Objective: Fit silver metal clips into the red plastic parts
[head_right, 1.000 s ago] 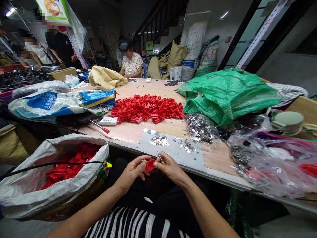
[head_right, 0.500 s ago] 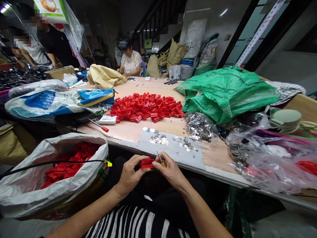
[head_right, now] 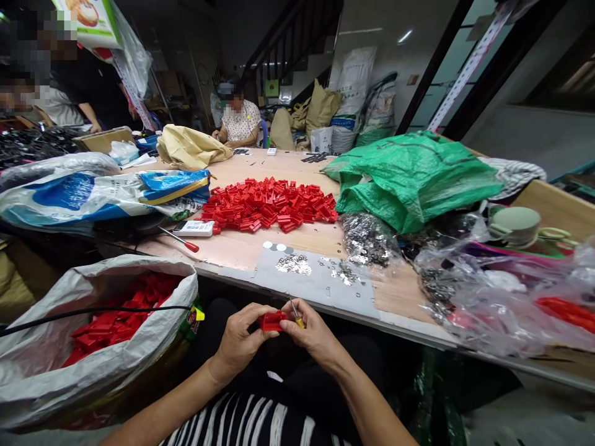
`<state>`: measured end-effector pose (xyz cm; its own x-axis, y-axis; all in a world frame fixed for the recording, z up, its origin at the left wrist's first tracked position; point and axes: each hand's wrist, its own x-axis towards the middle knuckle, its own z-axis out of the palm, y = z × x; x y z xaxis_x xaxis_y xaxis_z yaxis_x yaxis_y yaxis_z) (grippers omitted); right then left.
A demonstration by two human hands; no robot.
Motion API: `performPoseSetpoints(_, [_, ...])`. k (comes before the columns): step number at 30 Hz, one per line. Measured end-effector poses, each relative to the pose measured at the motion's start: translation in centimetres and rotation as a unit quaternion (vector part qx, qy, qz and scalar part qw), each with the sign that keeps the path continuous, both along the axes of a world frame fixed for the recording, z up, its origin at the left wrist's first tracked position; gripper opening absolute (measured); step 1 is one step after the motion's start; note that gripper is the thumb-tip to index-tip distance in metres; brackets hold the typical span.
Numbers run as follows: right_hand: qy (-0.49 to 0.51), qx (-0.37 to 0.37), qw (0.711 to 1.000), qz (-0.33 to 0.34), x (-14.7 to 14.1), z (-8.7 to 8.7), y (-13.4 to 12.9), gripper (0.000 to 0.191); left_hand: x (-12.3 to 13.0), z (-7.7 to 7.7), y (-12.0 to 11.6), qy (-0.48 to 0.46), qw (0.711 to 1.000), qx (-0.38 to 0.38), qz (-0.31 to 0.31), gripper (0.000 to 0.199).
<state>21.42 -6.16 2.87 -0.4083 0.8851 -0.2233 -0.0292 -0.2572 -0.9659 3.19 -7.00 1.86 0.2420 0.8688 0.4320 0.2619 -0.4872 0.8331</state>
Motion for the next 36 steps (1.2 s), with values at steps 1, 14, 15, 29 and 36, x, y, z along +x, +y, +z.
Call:
performPoseSetpoints(1, [0.005,-0.004,1.0,0.0,0.1,-0.1,-0.1,0.039,0.0,0.0,0.0,-0.004,1.0,-0.002,-0.003,0.025])
performPoseSetpoints(14, [0.002,-0.009,0.998,0.057,0.0,-0.3,1.9,0.039,-0.6,-2.0,1.3,-0.275,0.921,-0.273,-0.042,0.03])
performPoseSetpoints(15, [-0.06,0.036,0.997,0.045,0.4,-0.2,2.9,0.034,-0.5,-2.1,1.5,-0.305,0.906,-0.292,-0.035,0.031])
performPoseSetpoints(29, [-0.488,0.299,0.818,-0.046,3.1,-1.0,11.5,0.008,-0.3,-1.2,2.7,-0.379,0.843,-0.379,-0.049,0.025])
performPoseSetpoints(36, [-0.486,0.301,0.819,-0.057,3.7,-1.4,11.5,0.004,0.0,-0.9,3.1,-0.323,0.887,-0.327,-0.037,0.023])
